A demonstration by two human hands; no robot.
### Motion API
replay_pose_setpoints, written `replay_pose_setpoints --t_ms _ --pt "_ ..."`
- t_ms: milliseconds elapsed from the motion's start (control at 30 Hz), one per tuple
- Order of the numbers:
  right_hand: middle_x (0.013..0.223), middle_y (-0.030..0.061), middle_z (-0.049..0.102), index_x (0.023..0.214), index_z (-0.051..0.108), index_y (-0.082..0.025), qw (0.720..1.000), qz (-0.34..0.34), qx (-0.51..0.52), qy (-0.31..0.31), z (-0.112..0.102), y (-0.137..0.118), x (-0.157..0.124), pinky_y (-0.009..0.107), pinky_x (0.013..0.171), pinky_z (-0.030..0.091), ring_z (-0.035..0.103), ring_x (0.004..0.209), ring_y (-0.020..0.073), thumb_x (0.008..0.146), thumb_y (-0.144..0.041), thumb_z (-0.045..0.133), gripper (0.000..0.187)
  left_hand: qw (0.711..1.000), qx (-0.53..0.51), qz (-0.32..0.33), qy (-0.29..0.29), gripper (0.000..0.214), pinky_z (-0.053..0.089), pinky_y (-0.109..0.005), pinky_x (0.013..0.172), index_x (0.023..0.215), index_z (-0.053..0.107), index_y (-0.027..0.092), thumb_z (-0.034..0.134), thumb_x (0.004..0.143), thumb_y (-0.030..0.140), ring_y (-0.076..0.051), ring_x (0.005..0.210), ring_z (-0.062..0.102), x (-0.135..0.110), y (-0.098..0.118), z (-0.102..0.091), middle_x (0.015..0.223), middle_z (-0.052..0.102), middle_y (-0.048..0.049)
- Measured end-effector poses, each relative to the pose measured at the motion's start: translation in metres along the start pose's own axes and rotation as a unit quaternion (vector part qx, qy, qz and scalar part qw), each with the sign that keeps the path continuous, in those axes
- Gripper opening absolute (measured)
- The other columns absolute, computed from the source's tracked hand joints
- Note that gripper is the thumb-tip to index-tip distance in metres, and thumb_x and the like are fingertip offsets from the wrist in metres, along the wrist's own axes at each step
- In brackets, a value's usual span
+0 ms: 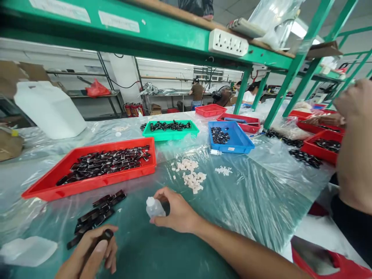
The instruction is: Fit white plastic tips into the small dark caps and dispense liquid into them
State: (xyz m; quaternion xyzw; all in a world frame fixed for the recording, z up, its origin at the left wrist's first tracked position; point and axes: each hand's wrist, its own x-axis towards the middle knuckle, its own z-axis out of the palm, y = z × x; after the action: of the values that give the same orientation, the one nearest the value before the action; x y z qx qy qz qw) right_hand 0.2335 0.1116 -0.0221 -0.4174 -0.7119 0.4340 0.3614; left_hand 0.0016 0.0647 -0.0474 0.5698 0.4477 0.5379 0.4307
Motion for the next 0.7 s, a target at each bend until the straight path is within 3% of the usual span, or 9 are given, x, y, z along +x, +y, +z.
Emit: replay_pose_setpoints --t_ms 67,167,267,333,533,700 --pt "0.124 0.0091 0.065 0.128 0.061 -0.018 0.998 -0.005 -0.056 -0.037 -0.016 -0.007 -0.001 0.052 0.101 0.054 0.063 0.117 0.0288 0.096 -0.038 0.075 0.041 1.000 0.005 0.007 -0.004 0.039 0.051 -0.025 0.037 0.102 0.059 0.029 0.052 0.099 0.067 -0.015 0.035 0.054 0.001 0.007 0.003 0.055 0.055 0.0057" --pt "0.125 0.0092 0.066 0.127 0.063 -0.017 0.987 -0.009 -0.135 -0.083 -0.056 -0.014 -0.003 0.048 0.098 0.057 0.065 0.114 0.0263 0.102 -0.038 0.069 0.033 1.000 0.018 0.024 -0.005 0.039 0.056 -0.028 0.040 0.094 0.063 0.027 0.054 0.099 0.065 -0.018 0.045 0.062 -0.001 0.020 0.004 0.062 0.063 0.0011" --pt "0.118 0.0079 0.067 0.116 0.067 -0.016 0.968 0.021 -0.240 -0.072 -0.097 -0.010 -0.007 0.044 0.093 0.059 0.067 0.105 0.0229 0.103 -0.036 0.068 0.024 0.998 0.029 0.049 0.001 0.035 0.062 -0.029 0.048 0.093 0.067 0.027 0.062 0.095 0.061 -0.023 0.065 0.073 -0.003 0.031 0.002 0.076 0.072 -0.0031" --pt "0.116 0.0076 0.068 0.113 0.068 -0.016 0.948 0.053 -0.305 -0.070 -0.112 -0.003 -0.009 0.043 0.092 0.059 0.067 0.103 0.0223 0.103 -0.036 0.068 0.022 0.997 0.034 0.070 0.005 0.034 0.065 -0.029 0.053 0.096 0.068 0.027 0.067 0.092 0.061 -0.026 0.075 0.076 -0.004 0.037 0.000 0.085 0.076 -0.0058" --pt "0.119 0.0079 0.068 0.115 0.068 -0.017 0.905 0.091 -0.411 -0.067 -0.101 0.015 -0.012 0.042 0.091 0.060 0.067 0.103 0.0217 0.104 -0.035 0.066 0.021 0.991 0.044 0.123 0.005 0.035 0.063 -0.026 0.052 0.100 0.068 0.028 0.067 0.092 0.062 -0.027 0.079 0.075 -0.007 0.046 0.002 0.087 0.076 -0.0084" --pt "0.117 0.0078 0.067 0.115 0.067 -0.017 0.905 0.070 -0.417 -0.050 -0.091 0.016 -0.018 0.039 0.086 0.061 0.068 0.098 0.0200 0.104 -0.035 0.066 0.021 0.987 0.073 0.139 0.031 0.029 0.062 -0.026 0.054 0.104 0.067 0.025 0.055 0.102 0.052 -0.025 0.081 0.075 -0.016 0.049 0.005 0.098 0.073 -0.0087"
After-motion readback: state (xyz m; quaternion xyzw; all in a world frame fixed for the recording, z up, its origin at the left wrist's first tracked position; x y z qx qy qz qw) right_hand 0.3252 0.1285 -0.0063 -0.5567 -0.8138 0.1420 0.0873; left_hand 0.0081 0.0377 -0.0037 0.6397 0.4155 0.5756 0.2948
